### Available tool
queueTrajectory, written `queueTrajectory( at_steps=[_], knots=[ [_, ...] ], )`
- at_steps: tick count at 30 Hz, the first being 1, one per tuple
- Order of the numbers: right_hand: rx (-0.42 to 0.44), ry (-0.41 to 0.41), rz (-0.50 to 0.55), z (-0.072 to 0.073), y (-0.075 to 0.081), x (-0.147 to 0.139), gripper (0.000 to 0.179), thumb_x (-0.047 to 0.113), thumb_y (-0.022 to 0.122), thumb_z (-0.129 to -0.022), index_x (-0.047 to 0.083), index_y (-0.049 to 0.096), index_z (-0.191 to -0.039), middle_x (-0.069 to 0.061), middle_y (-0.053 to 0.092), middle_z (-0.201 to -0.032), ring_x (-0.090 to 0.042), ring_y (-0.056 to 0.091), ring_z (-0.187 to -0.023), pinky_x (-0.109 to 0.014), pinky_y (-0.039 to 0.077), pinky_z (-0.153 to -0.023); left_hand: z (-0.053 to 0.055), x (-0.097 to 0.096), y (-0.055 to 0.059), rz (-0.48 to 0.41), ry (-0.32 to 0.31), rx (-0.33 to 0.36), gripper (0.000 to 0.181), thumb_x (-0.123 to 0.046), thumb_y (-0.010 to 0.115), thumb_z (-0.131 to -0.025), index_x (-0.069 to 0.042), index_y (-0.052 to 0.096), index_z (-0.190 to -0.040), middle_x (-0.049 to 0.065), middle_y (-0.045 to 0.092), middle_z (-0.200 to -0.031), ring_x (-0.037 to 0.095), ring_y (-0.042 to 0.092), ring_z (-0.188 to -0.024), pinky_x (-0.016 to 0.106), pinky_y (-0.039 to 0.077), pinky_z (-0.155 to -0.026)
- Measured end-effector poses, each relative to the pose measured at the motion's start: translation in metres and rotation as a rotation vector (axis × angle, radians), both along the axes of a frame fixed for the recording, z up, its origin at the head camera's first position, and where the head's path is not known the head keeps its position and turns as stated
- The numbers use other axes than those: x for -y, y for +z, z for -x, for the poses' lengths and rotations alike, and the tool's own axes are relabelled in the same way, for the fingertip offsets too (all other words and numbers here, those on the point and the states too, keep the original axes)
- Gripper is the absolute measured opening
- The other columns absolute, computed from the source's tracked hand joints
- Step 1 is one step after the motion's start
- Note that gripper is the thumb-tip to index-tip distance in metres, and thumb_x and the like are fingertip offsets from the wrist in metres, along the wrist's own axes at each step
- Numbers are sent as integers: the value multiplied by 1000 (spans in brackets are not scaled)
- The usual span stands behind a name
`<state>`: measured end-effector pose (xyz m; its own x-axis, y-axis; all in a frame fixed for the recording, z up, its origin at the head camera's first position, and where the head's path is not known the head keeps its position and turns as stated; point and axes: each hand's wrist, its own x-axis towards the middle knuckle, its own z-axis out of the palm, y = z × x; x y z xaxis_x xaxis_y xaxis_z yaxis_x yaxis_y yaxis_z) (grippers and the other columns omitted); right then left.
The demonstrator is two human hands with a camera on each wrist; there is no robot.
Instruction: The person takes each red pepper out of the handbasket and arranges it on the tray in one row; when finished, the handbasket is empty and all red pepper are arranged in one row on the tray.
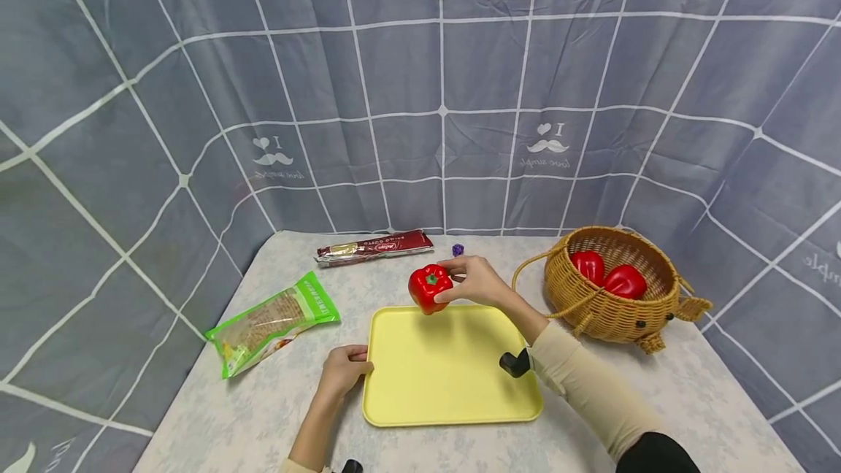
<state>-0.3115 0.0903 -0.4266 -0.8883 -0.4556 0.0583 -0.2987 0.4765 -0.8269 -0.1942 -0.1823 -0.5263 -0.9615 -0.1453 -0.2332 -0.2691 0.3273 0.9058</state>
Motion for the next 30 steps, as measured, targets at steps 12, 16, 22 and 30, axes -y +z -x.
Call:
queueTrajectory(
  at_steps=[12,16,22,30],
  knots=[
    [-27,-8,-1,-1,-27,37,68,25,89,-66,2,65,-125,-16,68,-121,-33,67,-109,-37,57,-88,1,1,-1,-34,-11,-42,39,6,67,-78,17,61,-115,22,66,-98,17,62,-84,24,54,-69],
    [-32,-6,-10,-2,-40,48,68,25,88,-67,1,64,-126,-16,69,-119,-32,67,-108,-36,56,-88,-1,3,-2,-53,-4,-28,40,6,67,-77,17,61,-116,22,66,-98,17,62,-85,23,53,-68],
    [-31,14,-13,-2,-53,64,69,25,88,-67,-1,62,-126,-17,68,-120,-34,66,-109,-38,56,-90,-1,5,-3,-59,8,-18,40,6,67,-77,17,61,-115,20,66,-98,15,61,-83,22,53,-67],
    [-47,20,-19,-2,-58,72,70,23,88,-68,-1,61,-128,-18,66,-124,-33,66,-111,-38,55,-91,1,3,-6,-63,-7,-32,41,6,67,-77,17,61,-115,21,67,-98,14,61,-81,23,52,-67]
  ],
)
